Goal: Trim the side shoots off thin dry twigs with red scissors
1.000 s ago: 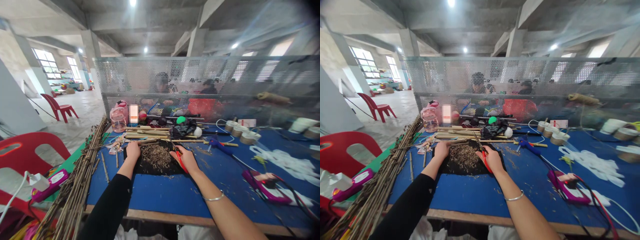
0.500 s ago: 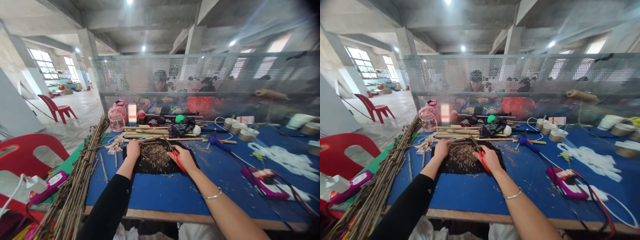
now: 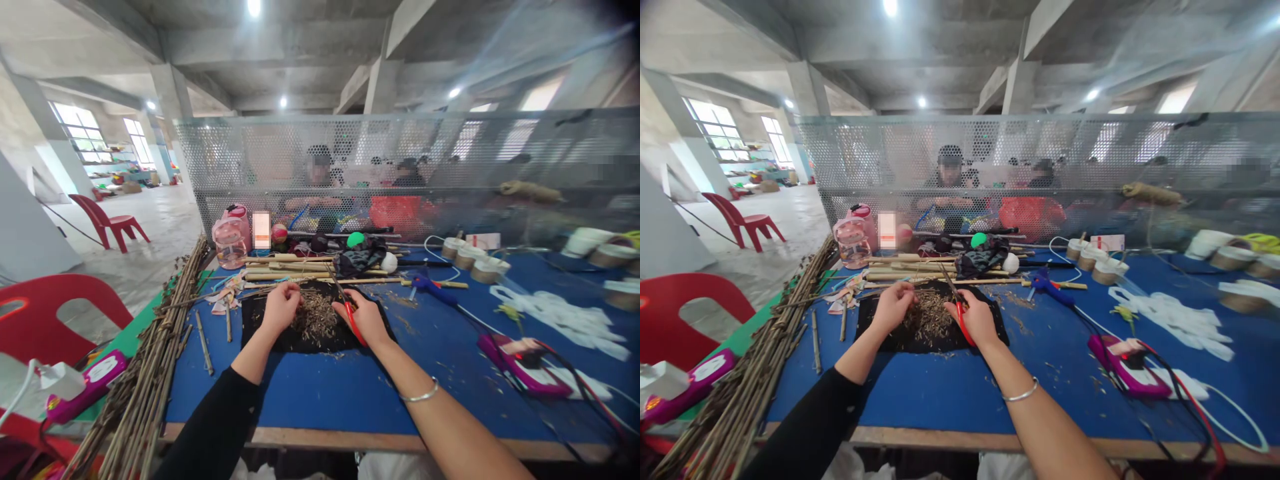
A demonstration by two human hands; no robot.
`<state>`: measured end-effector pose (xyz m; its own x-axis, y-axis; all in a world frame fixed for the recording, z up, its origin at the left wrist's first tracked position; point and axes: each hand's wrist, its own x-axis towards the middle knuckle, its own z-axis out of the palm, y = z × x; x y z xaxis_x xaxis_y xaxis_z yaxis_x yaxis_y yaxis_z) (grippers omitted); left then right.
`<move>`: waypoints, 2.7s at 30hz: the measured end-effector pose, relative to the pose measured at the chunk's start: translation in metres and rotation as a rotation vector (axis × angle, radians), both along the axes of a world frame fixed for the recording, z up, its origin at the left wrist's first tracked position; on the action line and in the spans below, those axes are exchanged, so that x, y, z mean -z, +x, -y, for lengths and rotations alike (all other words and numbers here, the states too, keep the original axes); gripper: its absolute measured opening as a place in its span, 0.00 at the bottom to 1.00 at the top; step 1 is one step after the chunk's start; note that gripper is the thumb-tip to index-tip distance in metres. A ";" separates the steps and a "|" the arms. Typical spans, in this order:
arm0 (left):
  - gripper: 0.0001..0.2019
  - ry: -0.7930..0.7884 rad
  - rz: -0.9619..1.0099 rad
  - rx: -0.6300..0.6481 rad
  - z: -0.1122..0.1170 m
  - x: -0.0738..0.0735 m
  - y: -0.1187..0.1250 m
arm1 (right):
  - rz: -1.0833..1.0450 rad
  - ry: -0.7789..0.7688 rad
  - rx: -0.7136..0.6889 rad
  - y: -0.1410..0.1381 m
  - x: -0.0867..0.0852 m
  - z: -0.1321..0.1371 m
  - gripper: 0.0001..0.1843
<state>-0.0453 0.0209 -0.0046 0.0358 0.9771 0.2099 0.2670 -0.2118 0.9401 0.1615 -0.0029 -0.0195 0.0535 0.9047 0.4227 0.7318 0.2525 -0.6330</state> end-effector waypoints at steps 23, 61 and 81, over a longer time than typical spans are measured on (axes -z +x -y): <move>0.16 -0.709 0.315 0.775 0.030 0.010 0.029 | -0.779 -0.153 -0.333 -0.024 -0.014 -0.004 0.19; 0.17 -0.441 0.489 0.227 0.024 0.002 0.033 | 0.021 -0.095 -0.296 -0.029 -0.010 0.005 0.24; 0.18 -0.411 0.484 0.219 0.019 0.006 0.030 | 0.132 -0.124 -0.220 -0.028 -0.015 0.006 0.25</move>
<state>-0.0157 0.0014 -0.0109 0.2382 0.9617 -0.1356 -0.2136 0.1881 0.9586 0.1334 -0.0090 -0.0049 -0.1980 0.9337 0.2982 0.7462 0.3409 -0.5718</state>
